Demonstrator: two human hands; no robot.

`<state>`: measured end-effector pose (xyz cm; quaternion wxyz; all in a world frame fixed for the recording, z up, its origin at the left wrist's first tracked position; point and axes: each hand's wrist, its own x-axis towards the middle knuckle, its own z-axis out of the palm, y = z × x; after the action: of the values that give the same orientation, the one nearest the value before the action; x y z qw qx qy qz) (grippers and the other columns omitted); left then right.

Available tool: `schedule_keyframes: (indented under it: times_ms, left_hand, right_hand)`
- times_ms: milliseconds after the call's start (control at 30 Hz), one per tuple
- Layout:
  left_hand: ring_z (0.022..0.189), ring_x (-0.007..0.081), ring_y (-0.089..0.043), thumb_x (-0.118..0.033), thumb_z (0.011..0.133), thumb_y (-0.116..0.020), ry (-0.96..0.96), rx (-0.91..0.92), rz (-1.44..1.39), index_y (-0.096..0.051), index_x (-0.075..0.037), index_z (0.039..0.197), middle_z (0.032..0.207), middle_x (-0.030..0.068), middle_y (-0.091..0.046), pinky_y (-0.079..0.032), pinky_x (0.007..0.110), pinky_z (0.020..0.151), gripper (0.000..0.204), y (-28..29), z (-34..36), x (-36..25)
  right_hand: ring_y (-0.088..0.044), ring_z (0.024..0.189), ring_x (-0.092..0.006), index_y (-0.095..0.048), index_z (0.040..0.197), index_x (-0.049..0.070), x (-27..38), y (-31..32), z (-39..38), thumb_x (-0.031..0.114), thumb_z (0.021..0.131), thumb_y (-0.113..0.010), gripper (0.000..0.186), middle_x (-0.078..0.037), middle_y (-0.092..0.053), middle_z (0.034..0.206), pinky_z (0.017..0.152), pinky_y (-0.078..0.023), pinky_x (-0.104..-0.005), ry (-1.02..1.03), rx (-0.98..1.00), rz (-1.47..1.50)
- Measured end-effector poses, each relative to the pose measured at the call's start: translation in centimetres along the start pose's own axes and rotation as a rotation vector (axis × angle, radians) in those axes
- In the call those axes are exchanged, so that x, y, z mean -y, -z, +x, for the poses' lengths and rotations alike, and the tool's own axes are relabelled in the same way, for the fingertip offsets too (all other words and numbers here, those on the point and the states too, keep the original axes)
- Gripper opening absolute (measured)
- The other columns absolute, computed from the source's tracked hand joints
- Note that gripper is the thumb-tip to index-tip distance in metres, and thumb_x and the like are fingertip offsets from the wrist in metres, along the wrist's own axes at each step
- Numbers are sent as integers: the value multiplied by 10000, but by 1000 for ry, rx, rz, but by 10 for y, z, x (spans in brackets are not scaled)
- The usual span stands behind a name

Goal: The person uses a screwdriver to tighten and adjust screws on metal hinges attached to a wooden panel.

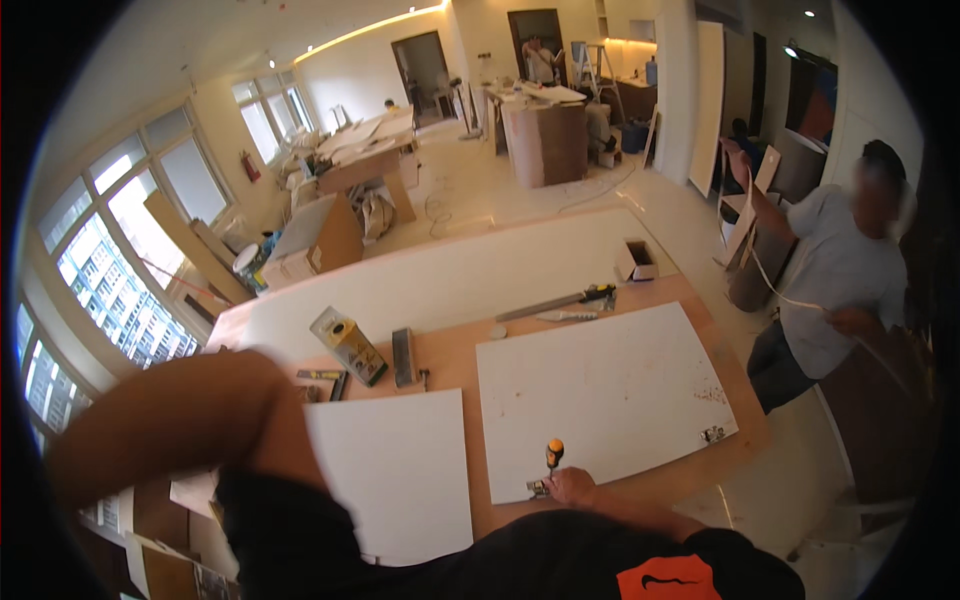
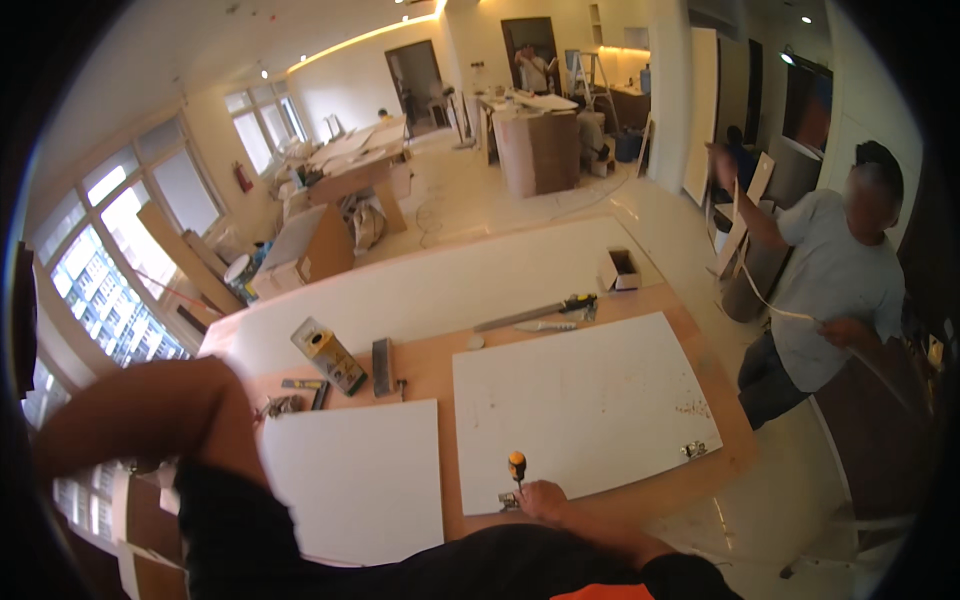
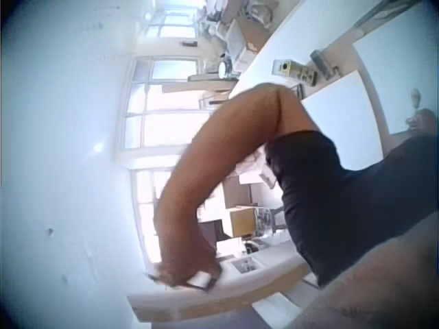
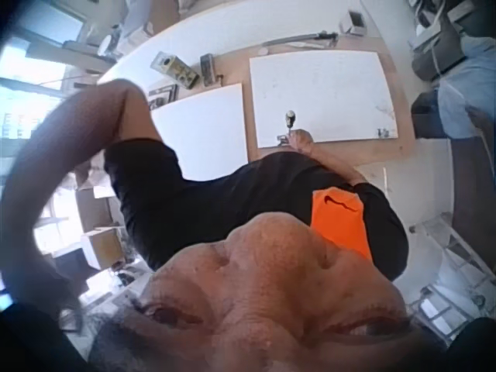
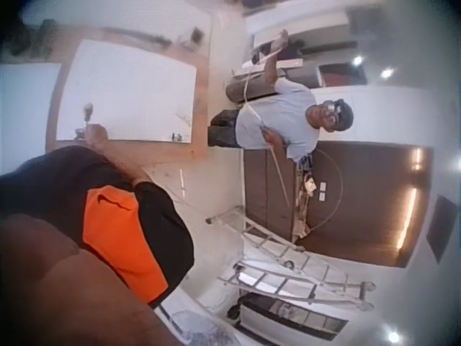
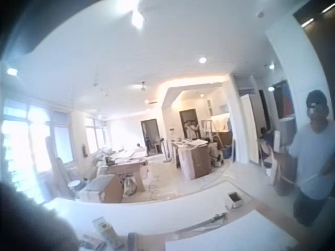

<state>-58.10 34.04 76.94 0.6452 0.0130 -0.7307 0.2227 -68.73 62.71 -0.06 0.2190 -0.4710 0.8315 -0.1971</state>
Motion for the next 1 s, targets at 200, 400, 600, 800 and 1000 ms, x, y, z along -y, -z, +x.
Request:
schedule_keyframes:
  times_ms: [200, 400, 600, 800, 1000]
  left_hand:
    - [859, 437, -713, -260, 886, -637, 492, 505, -33, -658, -38, 1164, 852, 221, -705, -571, 527, 778, 357, -289, -138, -72]
    - [696, 410, -664, -194, 863, -660, 555, 487, -327, -645, -23, 874, 810, 214, -683, -512, 546, 678, 172, -174, -385, -248]
    - [943, 407, -729, -478, 907, -718, 912, 1154, -850, -730, 5, 1163, 1021, 233, -754, -571, 461, 830, 547, -63, -477, -292]
    - [976, 364, -736, -422, 899, -736, 977, 1284, -1164, -726, 38, 1171, 1093, 231, -744, -575, 418, 871, 535, -29, -472, -314]
    - [915, 392, -719, -346, 888, -713, 278, 1547, -847, -764, -23, 948, 949, 202, -745, -572, 478, 811, 332, -45, -473, -311]
  right_hand:
    - [-709, 791, -420, -733, 827, 44, 16, -9, 0, 424, 1023, -505, 484, -214, -718, 801, 742, -569, -538, -53, 22, 5]
    - [-705, 765, -420, -742, 886, 53, 10, -18, -13, 424, 1035, -492, 471, -222, -710, 785, 722, -566, -536, -19, -39, -1]
    - [-704, 768, -419, -729, 833, 48, 20, -3, -6, 395, 1022, -535, 440, -221, -709, 780, 731, -566, -534, -43, -73, 3]
    - [-723, 837, -395, -715, 912, 39, 24, 3, -2, 392, 1026, -533, 413, -208, -729, 839, 774, -569, -532, -80, -29, -2]
    - [-724, 826, -388, -717, 907, 37, 25, 14, 0, 401, 1025, -531, 425, -204, -729, 828, 767, -570, -528, -87, -11, -31]
